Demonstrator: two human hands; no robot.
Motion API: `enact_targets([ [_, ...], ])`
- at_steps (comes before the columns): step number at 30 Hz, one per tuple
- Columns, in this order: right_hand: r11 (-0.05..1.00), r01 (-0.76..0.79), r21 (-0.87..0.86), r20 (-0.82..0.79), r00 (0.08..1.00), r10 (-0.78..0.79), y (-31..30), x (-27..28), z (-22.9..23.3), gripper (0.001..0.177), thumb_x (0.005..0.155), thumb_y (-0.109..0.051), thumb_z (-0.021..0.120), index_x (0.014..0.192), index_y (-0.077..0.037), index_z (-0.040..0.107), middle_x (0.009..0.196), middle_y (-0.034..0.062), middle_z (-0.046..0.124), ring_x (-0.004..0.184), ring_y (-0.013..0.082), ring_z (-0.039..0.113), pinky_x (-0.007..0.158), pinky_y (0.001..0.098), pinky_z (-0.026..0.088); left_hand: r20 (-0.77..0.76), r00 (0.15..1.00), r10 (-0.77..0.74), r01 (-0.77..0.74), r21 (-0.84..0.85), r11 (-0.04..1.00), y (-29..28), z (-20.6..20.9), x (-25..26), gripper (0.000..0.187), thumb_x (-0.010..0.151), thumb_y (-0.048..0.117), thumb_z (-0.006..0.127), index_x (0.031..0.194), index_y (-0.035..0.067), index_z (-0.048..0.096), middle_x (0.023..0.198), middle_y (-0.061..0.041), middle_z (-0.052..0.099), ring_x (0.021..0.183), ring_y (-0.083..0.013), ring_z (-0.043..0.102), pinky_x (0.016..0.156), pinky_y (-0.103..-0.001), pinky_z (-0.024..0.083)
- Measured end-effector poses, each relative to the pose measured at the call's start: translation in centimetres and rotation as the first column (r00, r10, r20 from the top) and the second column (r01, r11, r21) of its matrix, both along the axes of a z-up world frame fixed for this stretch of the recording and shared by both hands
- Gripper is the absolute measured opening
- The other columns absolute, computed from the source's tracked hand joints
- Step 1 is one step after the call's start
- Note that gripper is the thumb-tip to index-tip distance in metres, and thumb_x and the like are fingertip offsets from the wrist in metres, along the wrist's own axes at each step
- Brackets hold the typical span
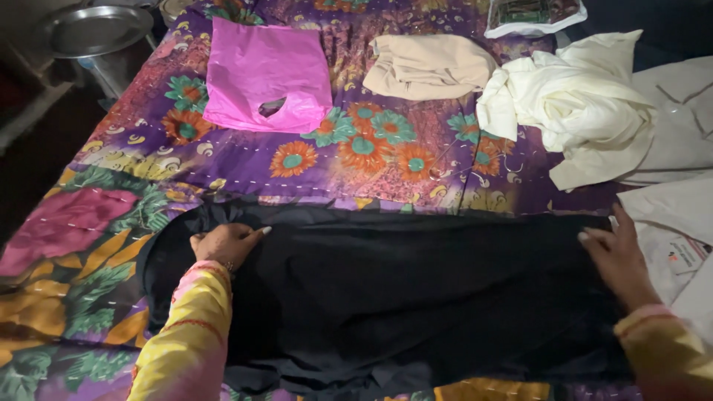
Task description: The person folds a black garment by hand on a bed and then puts a white shirt onto a wire hanger.
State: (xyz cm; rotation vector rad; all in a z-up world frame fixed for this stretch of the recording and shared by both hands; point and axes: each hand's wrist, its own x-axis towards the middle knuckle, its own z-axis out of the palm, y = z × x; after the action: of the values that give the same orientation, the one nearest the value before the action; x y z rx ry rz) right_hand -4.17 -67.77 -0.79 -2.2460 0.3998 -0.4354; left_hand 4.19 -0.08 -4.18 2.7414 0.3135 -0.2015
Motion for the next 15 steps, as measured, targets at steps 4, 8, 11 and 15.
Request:
enact_targets([
  [4, 0.696, 0.166, -0.698, 0.181, 0.982, -0.053, 4.3, -0.8, 0.0, 0.056, 0.102, -0.026, 0.069, 0.151, -0.009, 0.049, 0.147, 0.0177, 0.057, 0.138, 0.0364, 0.054, 0.122, 0.045, 0.04, -0.043, 0.999, -0.027, 0.027, 0.009, 1.0, 0.0, 0.5, -0.1, 0.058, 0.087, 0.075, 0.056, 0.105, 0.026, 0.082, 0.099, -0.004, 0.08, 0.109, -0.0235, 0.07, 0.114, -0.051, 0.026],
  [8, 0.607, -0.143, -0.782, 0.152, 0.9, 0.408, 13.2, -0.9, 0.9, 0.071, 0.092, -0.03, 0.062, 0.154, -0.005, 0.04, 0.163, 0.0213, 0.039, 0.151, 0.0387, 0.036, 0.12, 0.0544, 0.03, -0.127, 0.99, -0.058, 0.071, 0.105, 0.992, -0.9, 2.5, 0.4, 0.052, 0.091, 0.069, 0.056, 0.105, 0.025, 0.08, 0.1, -0.002, 0.079, 0.109, -0.0247, 0.069, 0.113, -0.058, 0.025],
  [11, 0.457, -0.431, -0.778, -0.315, 0.897, 0.309, 15.5, 0.6, 0.1, 0.073, 0.095, -0.052, 0.052, 0.156, -0.018, 0.032, 0.162, 0.0082, 0.032, 0.152, 0.0273, 0.026, 0.119, 0.0574, 0.022, 0.077, 0.997, 0.014, -0.022, 0.105, 0.994, -1.0, 3.8, 0.1, 0.047, 0.09, 0.065, 0.063, 0.103, 0.023, 0.08, 0.098, -0.006, 0.079, 0.102, -0.028, 0.072, 0.112, -0.055, 0.029],
  [15, 0.541, -0.363, -0.759, -0.46, 0.886, -0.05, 10.2, 0.7, -2.0, 0.078, 0.096, -0.065, 0.037, 0.16, -0.025, 0.021, 0.169, 0.0006, 0.019, 0.154, 0.0198, 0.018, 0.118, 0.0643, 0.017, 0.131, 0.991, 0.008, -0.033, 0.196, 0.98, -1.7, 4.9, -0.6, 0.038, 0.092, 0.055, 0.065, 0.105, 0.021, 0.077, 0.096, -0.008, 0.079, 0.102, -0.0297, 0.072, 0.108, -0.055, 0.034],
])
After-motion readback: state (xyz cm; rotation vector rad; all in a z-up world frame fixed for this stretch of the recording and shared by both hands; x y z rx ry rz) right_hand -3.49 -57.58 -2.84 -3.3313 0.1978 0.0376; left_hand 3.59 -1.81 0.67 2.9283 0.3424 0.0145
